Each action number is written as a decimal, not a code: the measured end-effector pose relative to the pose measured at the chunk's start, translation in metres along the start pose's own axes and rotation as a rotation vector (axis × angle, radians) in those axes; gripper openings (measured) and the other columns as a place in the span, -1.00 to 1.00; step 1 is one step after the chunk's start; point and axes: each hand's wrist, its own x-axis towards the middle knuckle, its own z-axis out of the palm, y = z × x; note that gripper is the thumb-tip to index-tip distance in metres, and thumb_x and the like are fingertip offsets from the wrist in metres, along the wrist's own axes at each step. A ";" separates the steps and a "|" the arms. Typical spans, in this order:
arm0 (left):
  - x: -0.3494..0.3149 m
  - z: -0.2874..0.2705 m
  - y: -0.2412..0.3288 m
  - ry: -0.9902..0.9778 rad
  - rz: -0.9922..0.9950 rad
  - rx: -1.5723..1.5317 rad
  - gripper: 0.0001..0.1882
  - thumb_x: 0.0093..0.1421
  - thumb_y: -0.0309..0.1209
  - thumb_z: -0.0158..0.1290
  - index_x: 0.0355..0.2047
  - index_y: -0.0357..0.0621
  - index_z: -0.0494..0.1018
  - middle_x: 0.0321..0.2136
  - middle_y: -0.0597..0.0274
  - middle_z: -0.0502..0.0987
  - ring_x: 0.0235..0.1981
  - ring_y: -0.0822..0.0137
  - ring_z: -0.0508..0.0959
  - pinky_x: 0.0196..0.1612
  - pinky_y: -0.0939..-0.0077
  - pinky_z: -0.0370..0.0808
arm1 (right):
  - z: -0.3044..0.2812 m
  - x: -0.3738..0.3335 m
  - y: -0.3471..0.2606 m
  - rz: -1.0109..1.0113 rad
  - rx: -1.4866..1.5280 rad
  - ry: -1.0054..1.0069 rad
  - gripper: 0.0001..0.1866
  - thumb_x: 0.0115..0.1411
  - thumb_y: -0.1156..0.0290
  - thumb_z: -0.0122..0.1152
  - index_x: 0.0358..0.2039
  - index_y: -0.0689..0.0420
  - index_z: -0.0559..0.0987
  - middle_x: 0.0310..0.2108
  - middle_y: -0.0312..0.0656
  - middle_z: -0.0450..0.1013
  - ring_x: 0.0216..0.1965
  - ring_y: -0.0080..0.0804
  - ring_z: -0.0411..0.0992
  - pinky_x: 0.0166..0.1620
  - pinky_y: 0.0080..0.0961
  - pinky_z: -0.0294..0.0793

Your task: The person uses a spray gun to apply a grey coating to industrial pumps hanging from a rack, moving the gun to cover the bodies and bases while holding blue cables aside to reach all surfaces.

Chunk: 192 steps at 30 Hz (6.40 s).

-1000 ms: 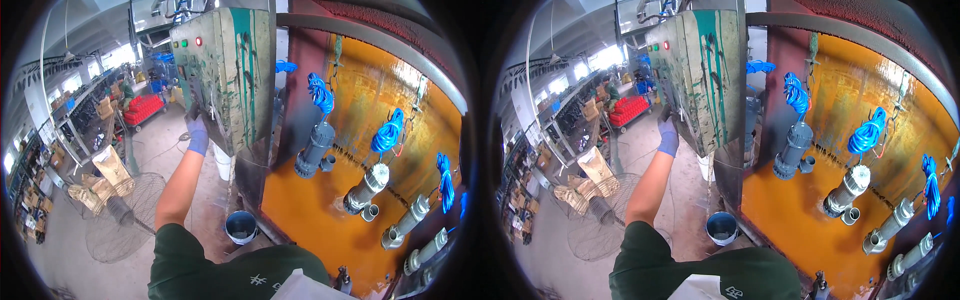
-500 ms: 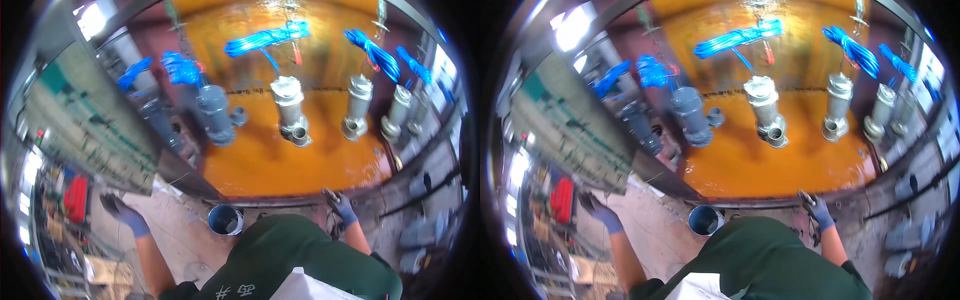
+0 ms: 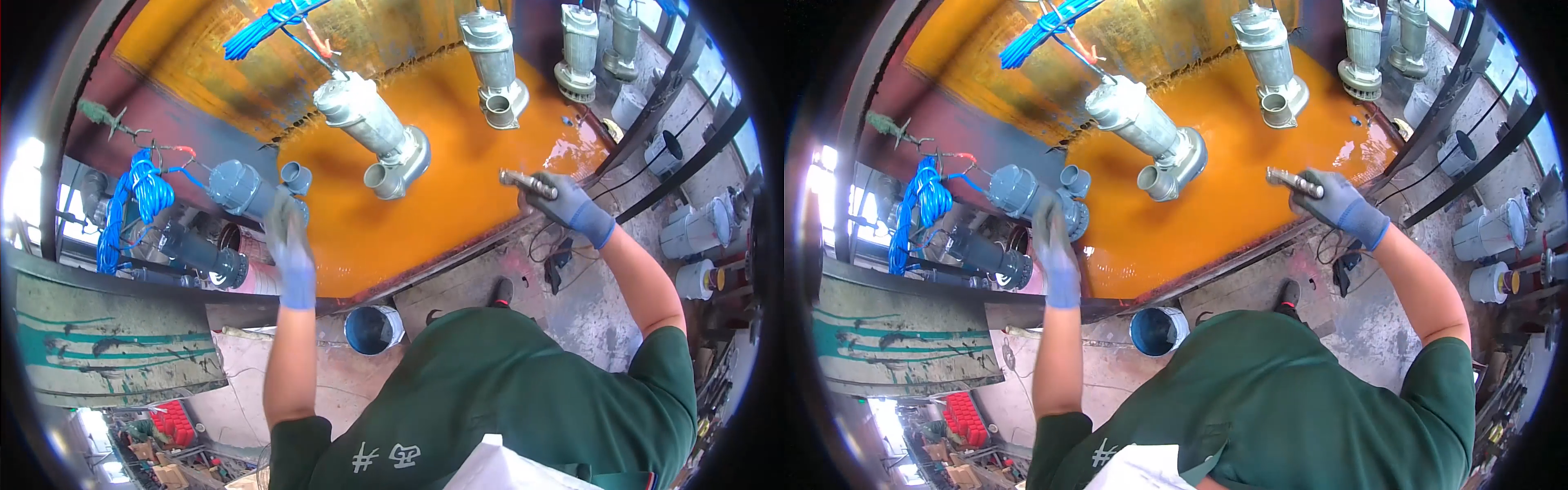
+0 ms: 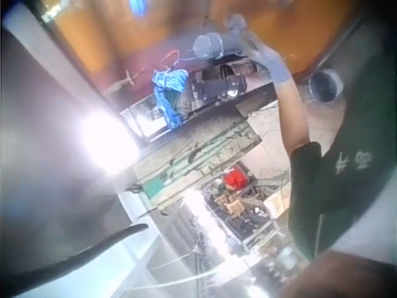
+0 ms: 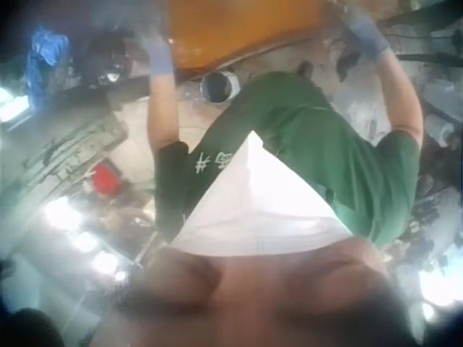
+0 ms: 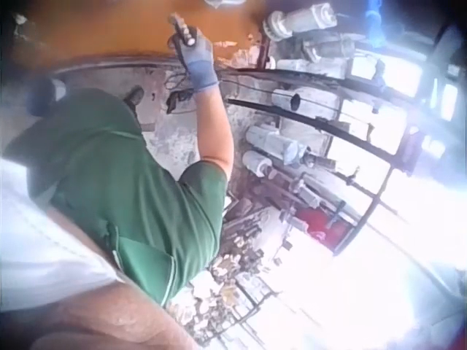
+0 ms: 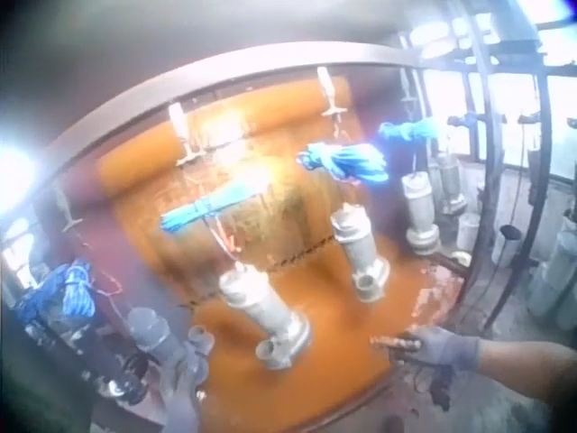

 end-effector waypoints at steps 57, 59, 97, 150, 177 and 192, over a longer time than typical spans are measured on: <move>0.177 0.167 -0.093 -0.003 0.174 0.032 -0.26 0.40 -0.36 0.16 0.45 -0.36 0.09 0.30 -0.07 0.31 0.31 0.13 0.36 0.38 0.22 0.38 | 0.062 0.074 0.003 -0.230 -0.043 0.332 -0.70 0.29 0.17 0.36 -0.29 0.08 0.46 -0.44 -0.01 0.52 -0.35 0.08 0.57 -0.30 -0.01 0.52; 0.183 0.175 -0.090 -0.032 0.155 0.065 -0.13 0.29 -0.48 0.26 0.47 -0.39 0.01 0.30 -0.12 0.28 0.31 0.07 0.35 0.38 0.17 0.37 | 0.064 0.073 0.006 -0.264 -0.096 0.261 -0.71 0.28 0.17 0.36 -0.29 0.08 0.49 -0.43 0.00 0.53 -0.33 0.09 0.57 -0.27 0.01 0.51; 0.208 0.149 -0.101 -0.031 0.359 0.773 -0.45 0.33 -0.17 0.22 0.08 -0.48 0.56 0.12 -0.35 0.53 0.14 -0.17 0.54 0.19 0.02 0.51 | -0.019 0.023 0.004 0.085 0.062 0.074 -0.70 0.27 0.12 0.31 -0.24 0.11 0.59 -0.45 -0.14 0.65 -0.29 -0.10 0.66 -0.15 -0.17 0.57; 0.287 0.152 -0.060 -0.656 -0.113 0.498 -0.51 0.29 -0.19 0.30 0.06 -0.35 0.61 -0.07 0.11 0.70 -0.10 0.34 0.63 0.02 0.43 0.54 | 0.043 0.075 -0.058 -0.133 0.033 -0.307 -0.73 0.29 0.14 0.30 -0.22 0.09 0.58 -0.40 -0.11 0.66 -0.29 -0.11 0.67 -0.15 -0.18 0.60; 0.263 0.172 -0.053 -0.493 0.022 0.614 -0.52 0.19 -0.20 0.38 0.07 -0.14 0.65 -0.07 0.09 0.72 -0.07 0.22 0.69 0.04 0.31 0.57 | 0.019 0.071 -0.089 -0.207 -0.277 0.004 -0.69 0.26 0.15 0.37 -0.22 0.09 0.51 -0.43 -0.07 0.56 -0.29 0.03 0.59 -0.17 -0.06 0.55; 0.271 0.168 -0.085 -0.439 0.042 0.343 -0.58 0.38 -0.19 0.17 -0.01 -0.34 0.67 -0.19 -0.02 0.74 -0.17 0.20 0.70 -0.03 0.25 0.59 | 0.086 0.068 -0.057 -0.181 -0.086 -0.093 -0.71 0.27 0.16 0.38 -0.20 0.07 0.54 -0.36 0.04 0.57 -0.25 0.13 0.58 -0.17 0.01 0.54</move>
